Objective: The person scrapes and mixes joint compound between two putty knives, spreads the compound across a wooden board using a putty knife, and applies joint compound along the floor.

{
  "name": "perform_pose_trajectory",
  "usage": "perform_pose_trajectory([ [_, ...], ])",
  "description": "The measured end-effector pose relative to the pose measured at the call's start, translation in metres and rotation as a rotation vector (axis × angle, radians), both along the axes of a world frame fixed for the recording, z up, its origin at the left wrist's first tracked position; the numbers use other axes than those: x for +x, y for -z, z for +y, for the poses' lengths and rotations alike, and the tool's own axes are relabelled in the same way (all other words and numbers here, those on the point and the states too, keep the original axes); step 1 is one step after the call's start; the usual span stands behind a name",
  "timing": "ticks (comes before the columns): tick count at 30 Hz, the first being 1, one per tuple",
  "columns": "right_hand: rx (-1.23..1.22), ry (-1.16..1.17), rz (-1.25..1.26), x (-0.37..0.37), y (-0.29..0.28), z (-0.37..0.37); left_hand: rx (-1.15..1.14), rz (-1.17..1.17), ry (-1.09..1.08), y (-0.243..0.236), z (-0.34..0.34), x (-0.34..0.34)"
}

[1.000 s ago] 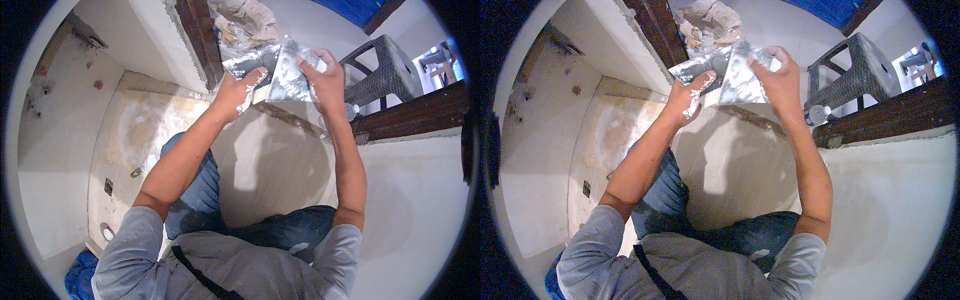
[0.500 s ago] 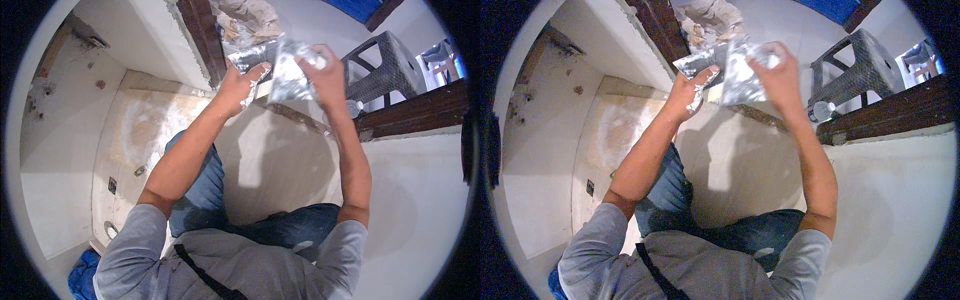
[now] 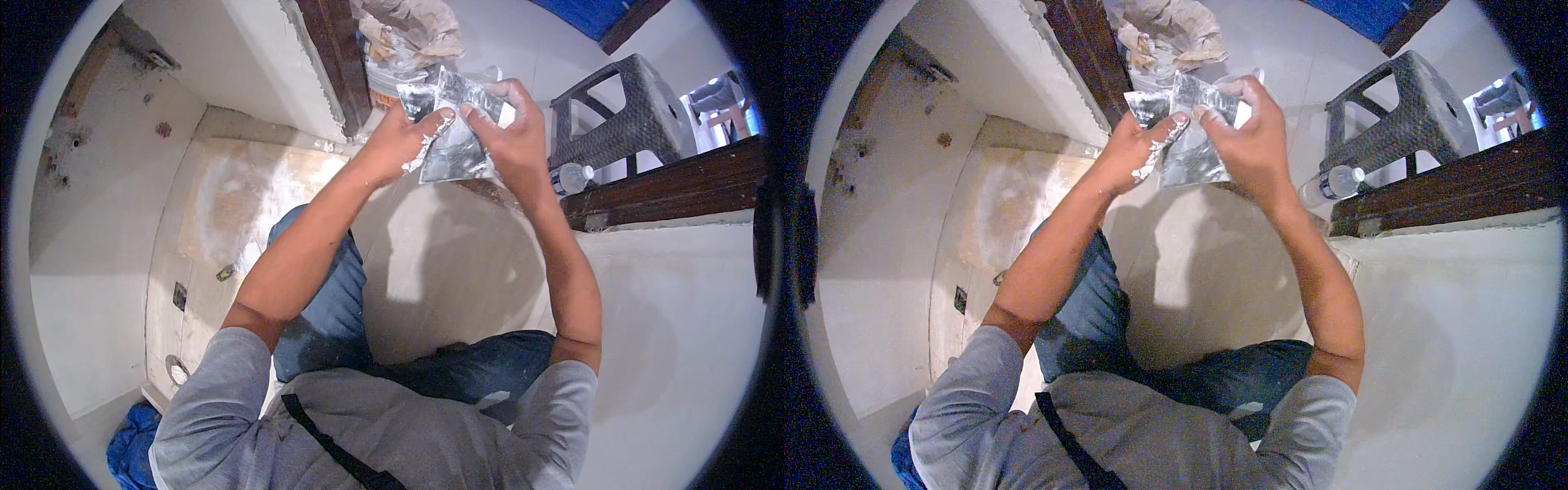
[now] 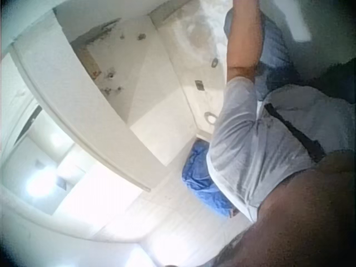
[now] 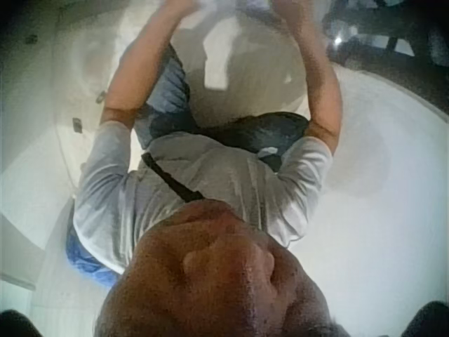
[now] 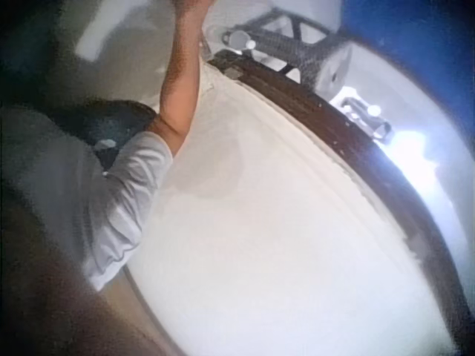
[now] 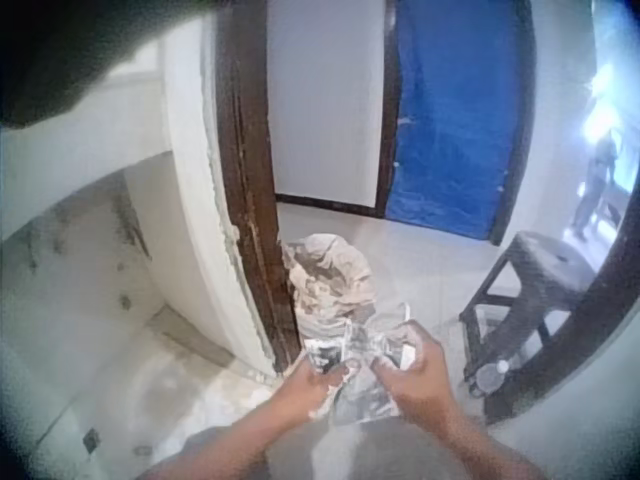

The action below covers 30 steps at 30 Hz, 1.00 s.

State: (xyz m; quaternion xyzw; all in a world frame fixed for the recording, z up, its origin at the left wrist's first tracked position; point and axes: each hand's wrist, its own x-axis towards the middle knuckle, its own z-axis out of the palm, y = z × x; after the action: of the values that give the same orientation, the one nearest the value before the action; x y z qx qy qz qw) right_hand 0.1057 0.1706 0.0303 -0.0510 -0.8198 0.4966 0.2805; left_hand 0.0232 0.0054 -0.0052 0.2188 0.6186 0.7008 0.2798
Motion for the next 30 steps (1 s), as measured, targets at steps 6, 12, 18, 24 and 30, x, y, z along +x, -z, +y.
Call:
perform_pose_trajectory([
  [6, -0.190, 0.069, -0.201, 0.001, -0.003, 0.025, 0.051, -0.035, 0.136, -0.010, -0.006, -0.003],
  [12, -0.019, 0.024, -0.109, 0.002, -0.011, 0.021, -0.020, 0.021, 0.233, -0.006, -0.008, -0.008],
  [18, 0.156, -0.010, 0.022, 0.006, -0.008, -0.001, 0.056, -0.016, 0.250, -0.001, -0.003, -0.006],
  [24, 0.168, 0.042, -0.040, 0.005, -0.003, 0.021, 0.168, -0.072, 0.098, 0.000, -0.002, -0.007],
  [30, 0.060, 0.084, -0.172, 0.002, -0.005, 0.023, 0.280, -0.005, -0.224, -0.005, 0.013, 0.002],
])
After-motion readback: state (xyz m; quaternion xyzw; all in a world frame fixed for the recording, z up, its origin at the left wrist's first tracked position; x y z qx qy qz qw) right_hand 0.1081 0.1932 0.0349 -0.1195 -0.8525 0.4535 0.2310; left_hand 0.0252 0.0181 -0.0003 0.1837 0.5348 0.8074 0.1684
